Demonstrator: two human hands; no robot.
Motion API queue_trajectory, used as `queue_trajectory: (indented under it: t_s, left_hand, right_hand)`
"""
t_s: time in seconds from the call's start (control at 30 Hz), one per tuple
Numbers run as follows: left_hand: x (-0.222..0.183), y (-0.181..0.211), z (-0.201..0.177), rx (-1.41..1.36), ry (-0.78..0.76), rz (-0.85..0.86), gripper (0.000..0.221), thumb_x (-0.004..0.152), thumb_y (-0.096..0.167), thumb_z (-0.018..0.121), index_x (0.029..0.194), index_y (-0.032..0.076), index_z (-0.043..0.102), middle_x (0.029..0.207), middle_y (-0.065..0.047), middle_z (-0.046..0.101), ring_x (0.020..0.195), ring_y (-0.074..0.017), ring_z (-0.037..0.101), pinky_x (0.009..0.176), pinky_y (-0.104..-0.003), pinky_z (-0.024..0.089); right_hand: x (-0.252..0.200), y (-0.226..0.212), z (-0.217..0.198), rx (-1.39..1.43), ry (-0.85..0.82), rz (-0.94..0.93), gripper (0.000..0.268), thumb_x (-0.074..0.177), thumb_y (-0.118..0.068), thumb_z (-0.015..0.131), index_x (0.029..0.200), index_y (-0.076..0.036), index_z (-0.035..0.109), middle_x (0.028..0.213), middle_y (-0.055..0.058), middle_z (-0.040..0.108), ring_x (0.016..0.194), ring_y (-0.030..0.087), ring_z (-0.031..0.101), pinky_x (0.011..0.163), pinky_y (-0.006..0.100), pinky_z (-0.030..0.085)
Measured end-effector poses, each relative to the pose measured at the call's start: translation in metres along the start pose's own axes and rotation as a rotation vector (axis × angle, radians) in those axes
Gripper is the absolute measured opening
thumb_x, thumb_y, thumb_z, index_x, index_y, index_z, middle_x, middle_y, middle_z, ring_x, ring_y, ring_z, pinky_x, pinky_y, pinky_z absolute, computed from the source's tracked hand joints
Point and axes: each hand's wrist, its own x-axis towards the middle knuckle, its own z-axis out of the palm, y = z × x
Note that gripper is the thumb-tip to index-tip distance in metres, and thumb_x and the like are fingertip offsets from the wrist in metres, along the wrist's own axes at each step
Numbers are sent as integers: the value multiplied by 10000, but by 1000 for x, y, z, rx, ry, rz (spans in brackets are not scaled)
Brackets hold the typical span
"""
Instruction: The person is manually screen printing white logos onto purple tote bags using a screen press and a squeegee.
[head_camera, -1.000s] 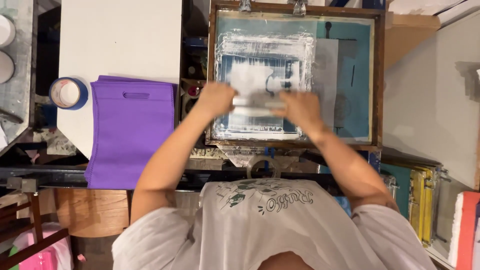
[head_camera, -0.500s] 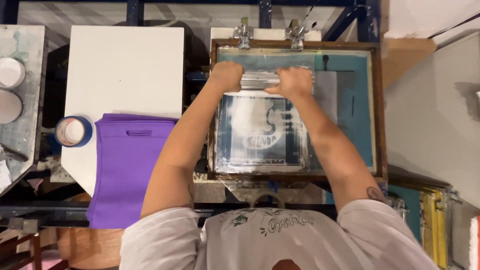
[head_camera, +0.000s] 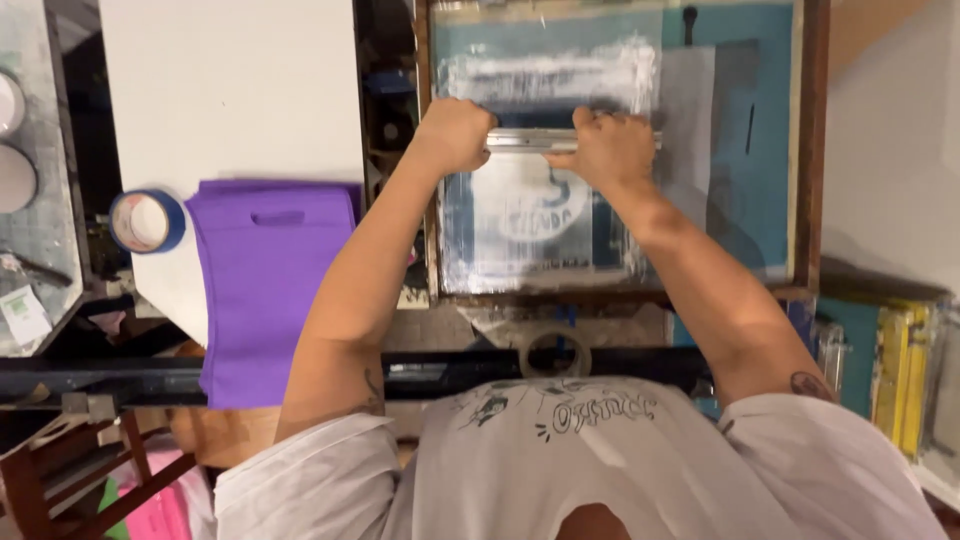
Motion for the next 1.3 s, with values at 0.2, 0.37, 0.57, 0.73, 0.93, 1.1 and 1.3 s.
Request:
queue_trajectory:
  t_s: [0.2,0.37,0.57,0.73,0.93,1.1,1.3]
  left_hand:
    - [-53,35,20,-60,45,-3,166,735,194,829,832,64,791,702,-142,739,687,-414,748,657,-495,613]
    - [-91,61,42,-27,38,-10,206,728,262,838,842,98,788,732,-132,747,717,-399,758,653,-502,611]
    - [-126,95,31,46,-97,4,37,841,93,688,810,111,681,616,-39,647,563,-270,629,575,-424,574]
    - [-134,101,35,24,-103,-7,154,825,-20,644,790,121,693,600,-11,632,580,-209,642,700,-419,621]
    - [-106,83,30,107,-107,-29,266,800,286,781,977,91,746,853,-171,745,827,-425,729,698,-549,607]
    - [-150,92,-35,-220,380,-50,1196,601,680,1016,1505,100,488,1493,-175,568,1336,-450,508,1043,-586,447]
    - [-250,102,27,-479,-31,-790,981,884,848,23,948,72,619,882,-140,676,845,-293,683,734,-451,550]
  right_hand:
    - [-44,-26,-38,62,-85,9,737,830,-829,776,830,-95,706,572,57,648,513,188,690,441,287,526]
    - [-82,-46,-56,79,-93,-31,690,761,-770,840,778,-107,647,550,37,599,487,205,662,470,331,543]
    - [-125,-58,-49,-42,-10,-49,814,664,-941,908,733,-217,543,520,-95,391,476,43,357,433,250,302]
    - [-136,-63,-46,-56,-8,-30,858,620,-959,893,762,-190,540,529,-81,418,477,56,382,430,267,284]
    - [-82,-57,-69,-15,-863,85,860,914,-946,468,1139,-131,625,859,55,685,707,221,704,524,383,599]
    - [-62,-36,-67,53,-663,70,838,805,-949,635,1103,-173,739,678,51,694,629,258,672,478,373,503]
    - [-46,12,-90,28,-479,153,840,870,-994,578,1125,-210,737,605,-33,644,511,144,607,423,276,435]
